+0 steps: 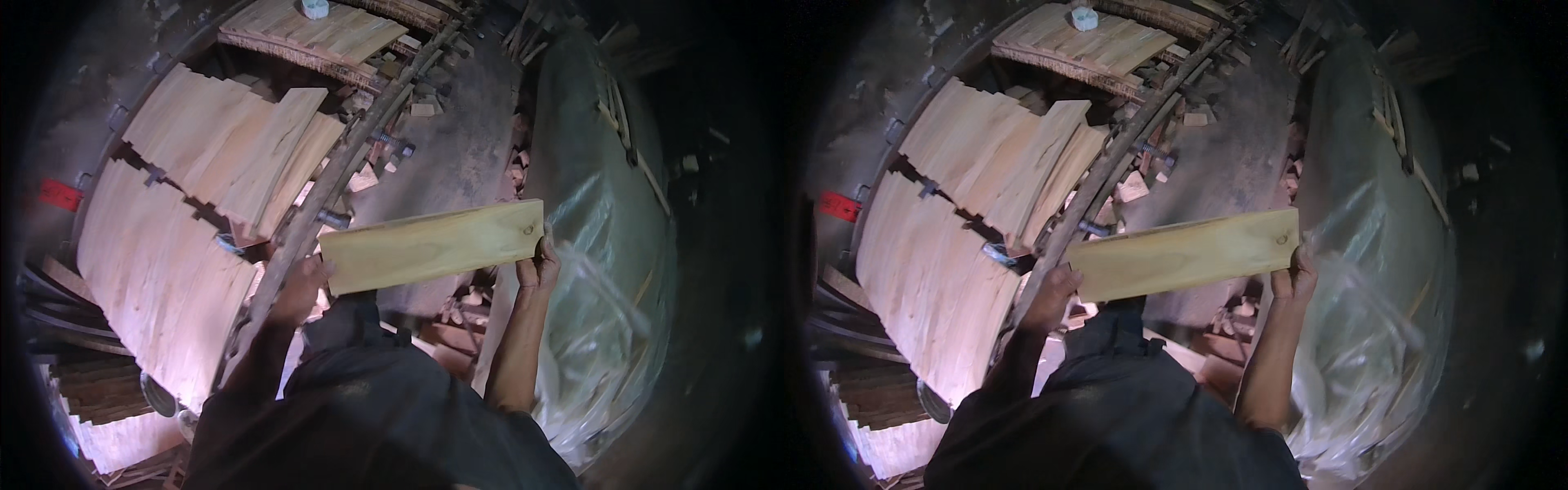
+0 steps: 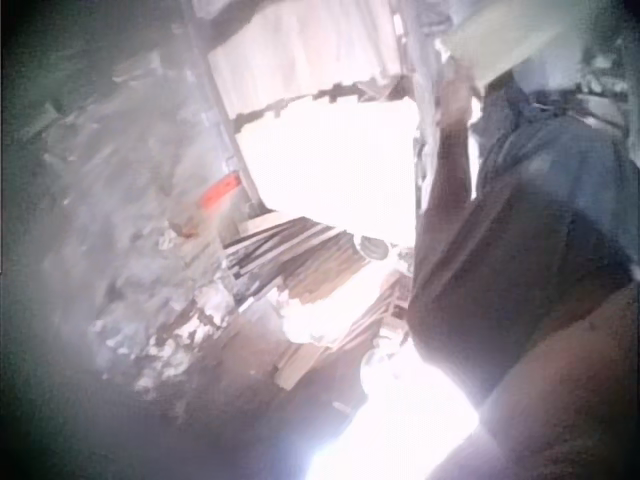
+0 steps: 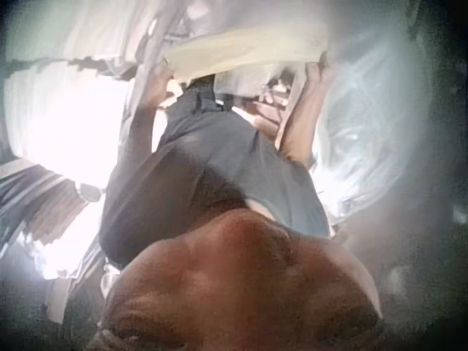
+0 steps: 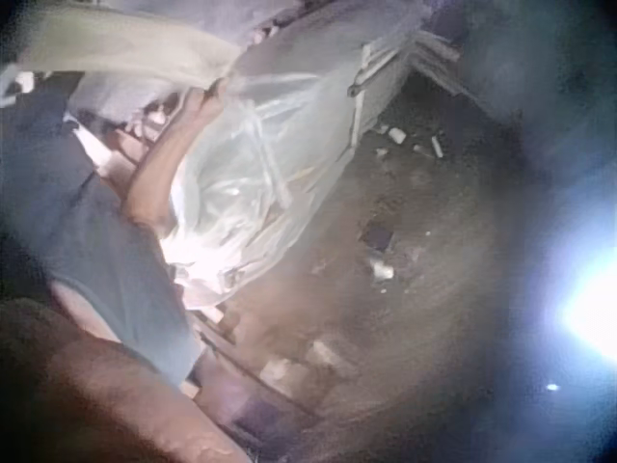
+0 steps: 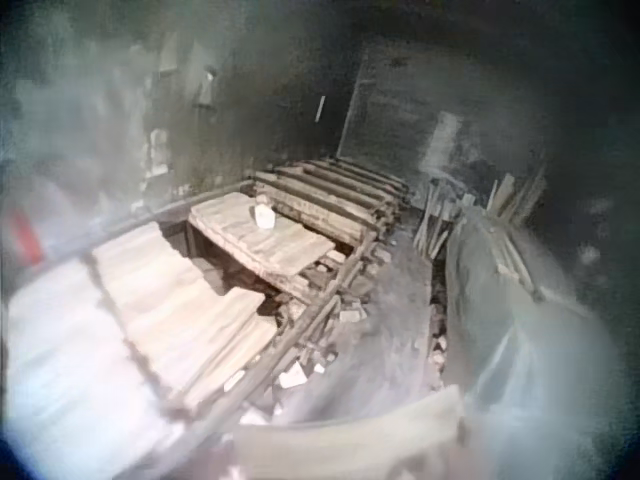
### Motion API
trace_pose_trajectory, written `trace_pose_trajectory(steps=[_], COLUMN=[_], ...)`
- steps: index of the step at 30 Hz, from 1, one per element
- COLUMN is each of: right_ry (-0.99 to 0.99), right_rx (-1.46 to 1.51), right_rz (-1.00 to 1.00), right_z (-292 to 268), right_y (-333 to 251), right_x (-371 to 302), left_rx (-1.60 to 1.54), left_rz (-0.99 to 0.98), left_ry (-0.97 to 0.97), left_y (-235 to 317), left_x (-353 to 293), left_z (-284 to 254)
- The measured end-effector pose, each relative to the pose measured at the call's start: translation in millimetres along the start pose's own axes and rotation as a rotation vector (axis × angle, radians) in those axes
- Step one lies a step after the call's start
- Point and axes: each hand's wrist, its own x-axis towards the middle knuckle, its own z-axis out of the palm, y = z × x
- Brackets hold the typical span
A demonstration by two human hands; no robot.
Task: The person applies glue to the edges of thin wooden strips using a brush and places them into a curved wooden mold. The person repeatedly picks up strips, applies glue, and stacks them in the mold.
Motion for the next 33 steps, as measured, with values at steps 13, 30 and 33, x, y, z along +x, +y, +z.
trace_pose_trajectory(steps=[13, 30, 33], right_ry=[-0.102, -1.283, -1.134], right_rx=[-1.058, -2.361, -2.199], right_rz=[-0.219, -0.089, -0.12], right_z=[187, 253, 186], right_y=[2, 284, 303], right_x=[437, 998, 1056], left_rx=[0.373, 0.549, 0.328], left_rz=[0.415, -0.427, -0.708], left_ry=[0.451, 0.825, 0.85], left_y=[101, 79, 72], left_x=[339, 695, 730], left_z=[-47, -107, -112])
